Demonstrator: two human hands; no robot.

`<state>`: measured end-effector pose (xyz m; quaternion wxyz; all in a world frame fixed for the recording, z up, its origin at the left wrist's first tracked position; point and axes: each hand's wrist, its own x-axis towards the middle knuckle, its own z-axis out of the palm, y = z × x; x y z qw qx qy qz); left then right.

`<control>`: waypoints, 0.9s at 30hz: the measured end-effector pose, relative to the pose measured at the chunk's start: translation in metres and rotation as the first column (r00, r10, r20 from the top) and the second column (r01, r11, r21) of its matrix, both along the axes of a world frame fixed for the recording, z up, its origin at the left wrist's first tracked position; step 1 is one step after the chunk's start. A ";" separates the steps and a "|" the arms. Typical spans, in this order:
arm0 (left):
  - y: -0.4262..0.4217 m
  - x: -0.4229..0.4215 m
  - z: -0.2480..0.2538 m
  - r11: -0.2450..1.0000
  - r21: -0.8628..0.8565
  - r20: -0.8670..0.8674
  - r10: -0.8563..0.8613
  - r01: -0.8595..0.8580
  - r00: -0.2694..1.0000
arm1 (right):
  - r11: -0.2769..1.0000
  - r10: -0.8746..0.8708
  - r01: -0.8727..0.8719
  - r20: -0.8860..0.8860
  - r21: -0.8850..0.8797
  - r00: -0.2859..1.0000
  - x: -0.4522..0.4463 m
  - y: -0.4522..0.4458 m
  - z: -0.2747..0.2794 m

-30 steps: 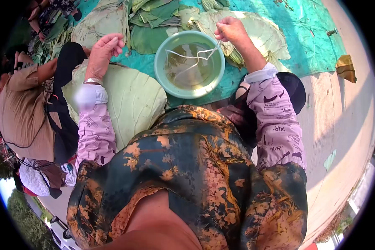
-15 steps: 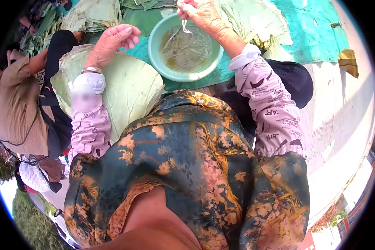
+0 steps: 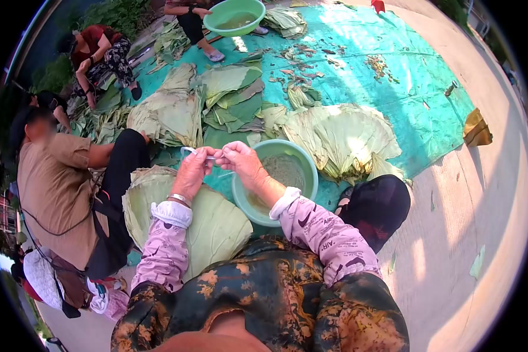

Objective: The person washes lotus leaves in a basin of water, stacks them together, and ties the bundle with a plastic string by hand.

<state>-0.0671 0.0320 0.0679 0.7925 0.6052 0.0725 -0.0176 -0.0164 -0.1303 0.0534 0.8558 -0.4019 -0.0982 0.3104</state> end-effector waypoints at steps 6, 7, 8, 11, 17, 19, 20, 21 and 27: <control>-0.003 -0.001 0.008 0.948 -0.263 -0.023 0.178 -0.178 0.984 | 0.978 0.018 -0.012 0.023 -0.210 1.000 0.009 0.000 -0.041; 0.002 0.002 0.007 0.935 -0.297 -0.014 0.197 -0.192 0.980 | 0.923 0.028 0.020 0.118 -0.385 0.993 0.017 -0.004 -0.047; 0.006 0.004 0.005 0.929 -0.262 0.006 0.271 -0.260 0.962 | 0.836 0.055 0.066 0.203 -0.545 0.978 0.025 -0.012 -0.057; 0.020 0.003 0.002 0.904 -0.224 0.021 0.377 -0.363 0.926 | 0.193 0.415 0.291 0.347 -0.937 0.841 0.045 -0.051 -0.124; 0.028 0.001 0.012 0.848 -0.079 0.134 0.530 -0.524 0.838 | 0.027 0.470 0.275 0.255 -0.961 0.845 0.033 -0.096 -0.156; 0.027 0.002 0.013 0.852 -0.077 0.127 0.524 -0.519 0.842 | 0.018 0.512 0.279 0.249 -0.960 0.822 0.031 -0.103 -0.169; 0.026 0.002 0.013 0.853 -0.076 0.126 0.522 -0.517 0.844 | 0.012 0.555 0.307 0.262 -0.952 0.789 0.032 -0.105 -0.179; 0.025 0.002 0.014 0.855 -0.074 0.126 0.519 -0.513 0.846 | 0.009 0.596 0.335 0.274 -0.942 0.755 0.031 -0.108 -0.183; 0.023 0.004 0.013 0.872 -0.065 0.120 0.489 -0.485 0.864 | 0.017 0.554 0.438 0.373 -0.899 0.744 0.025 -0.106 -0.178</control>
